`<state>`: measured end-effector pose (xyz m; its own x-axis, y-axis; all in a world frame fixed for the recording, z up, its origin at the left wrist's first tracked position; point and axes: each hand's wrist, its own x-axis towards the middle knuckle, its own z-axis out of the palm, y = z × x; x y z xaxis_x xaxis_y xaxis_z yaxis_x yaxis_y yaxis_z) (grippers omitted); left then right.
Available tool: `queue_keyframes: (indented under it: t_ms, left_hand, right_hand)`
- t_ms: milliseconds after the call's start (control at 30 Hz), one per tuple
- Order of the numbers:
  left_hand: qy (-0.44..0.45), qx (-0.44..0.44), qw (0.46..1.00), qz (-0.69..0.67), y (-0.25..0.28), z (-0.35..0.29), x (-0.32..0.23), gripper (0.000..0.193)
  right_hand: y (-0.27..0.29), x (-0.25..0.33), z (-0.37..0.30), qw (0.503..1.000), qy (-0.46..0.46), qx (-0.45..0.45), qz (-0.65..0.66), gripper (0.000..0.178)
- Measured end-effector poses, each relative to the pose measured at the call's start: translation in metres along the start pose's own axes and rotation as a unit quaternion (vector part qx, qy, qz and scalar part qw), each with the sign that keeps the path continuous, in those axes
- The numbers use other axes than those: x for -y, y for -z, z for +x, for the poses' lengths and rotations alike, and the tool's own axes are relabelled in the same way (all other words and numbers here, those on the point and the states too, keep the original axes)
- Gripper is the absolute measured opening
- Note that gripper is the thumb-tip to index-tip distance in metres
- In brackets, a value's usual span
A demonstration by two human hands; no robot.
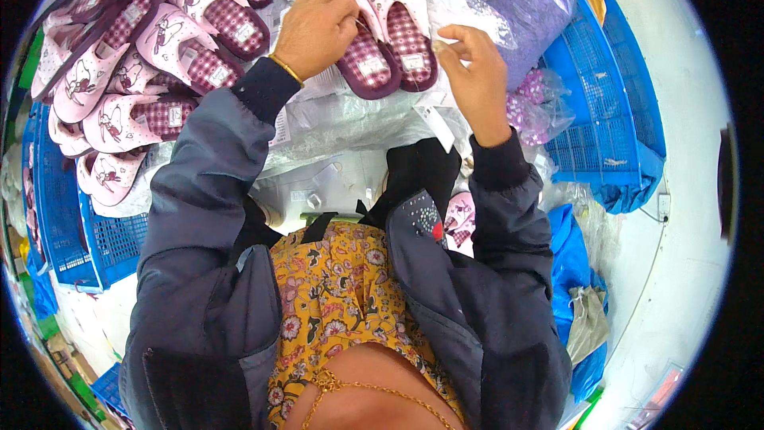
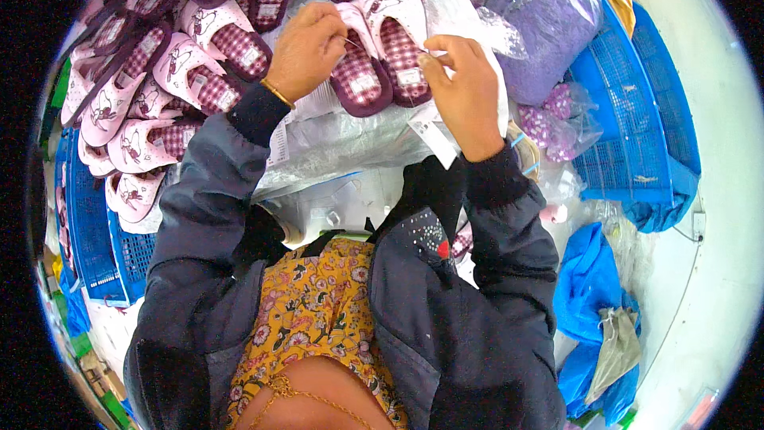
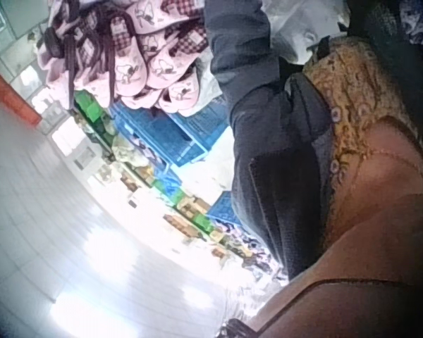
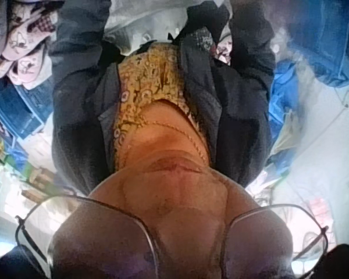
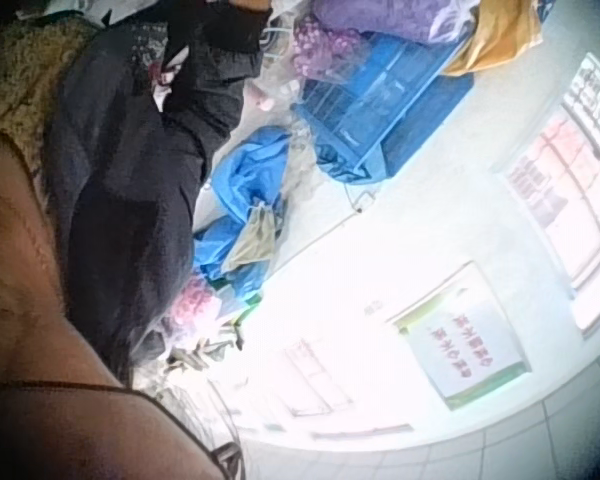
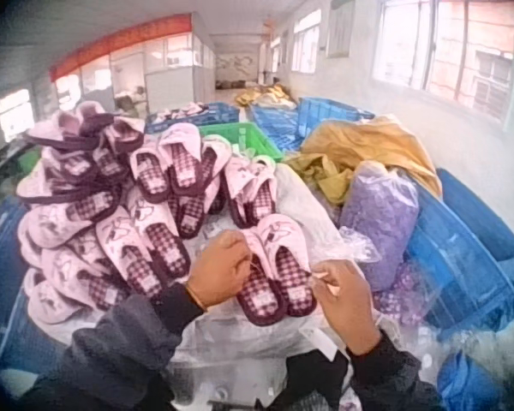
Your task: The person sits on the floor and repeatedly picks up pairs of pink slippers, attaches white paper tags to them, and places them into a pile. The person handles the slippers and tags by hand without using any tools.
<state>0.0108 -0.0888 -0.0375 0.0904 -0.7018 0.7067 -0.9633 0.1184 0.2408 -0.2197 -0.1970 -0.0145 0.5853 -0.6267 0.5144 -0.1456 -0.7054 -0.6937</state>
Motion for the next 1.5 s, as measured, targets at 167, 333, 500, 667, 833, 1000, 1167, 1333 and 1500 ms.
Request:
queue_keyframes:
  t_ms: [167,333,500,667,833,1000,1167,1333,1500]
  left_hand:
    - [0.078,-0.024,0.996,-0.035,0.002,-0.01,-0.021,0.009]
    - [0.255,0.021,0.93,-0.262,-0.015,-0.008,-0.018,0.016]
    - [0.342,0.01,0.822,-0.455,-0.017,-0.002,-0.017,0.014]
    - [0.319,0.033,0.848,-0.422,-0.025,-0.005,-0.012,0.014]
    - [0.316,0.066,0.875,-0.361,-0.023,-0.007,-0.021,0.012]
    - [0.316,0.08,0.886,-0.33,-0.023,-0.008,-0.021,0.015]
    - [0.311,0.099,0.882,-0.338,-0.032,-0.01,-0.017,0.015]
    - [0.315,0.112,0.871,-0.359,-0.027,-0.01,-0.016,0.016]
    - [0.311,0.113,0.872,-0.361,-0.027,-0.01,-0.019,0.017]
  right_hand:
    - [0.033,0.018,-0.059,0.988,0.089,-0.026,-0.125,0.012]
    - [0.009,0.018,-0.096,0.988,0.072,0.021,-0.135,0.035]
    - [-0.014,0.01,-0.106,0.979,0.017,0.076,-0.188,0.058]
    - [-0.028,0.016,-0.096,0.98,-0.032,0.093,-0.174,0.049]
    - [-0.028,-0.001,-0.102,0.983,-0.01,0.082,-0.167,0.023]
    - [0.011,0.009,-0.079,0.984,-0.153,0.095,0.004,0.023]
    - [-0.005,-0.018,-0.07,0.984,-0.148,0.029,0.092,0.031]
    - [-0.013,-0.004,-0.06,0.96,0.042,-0.049,-0.274,0.04]
    - [-0.012,0.002,-0.058,0.961,0.058,-0.007,-0.27,0.029]
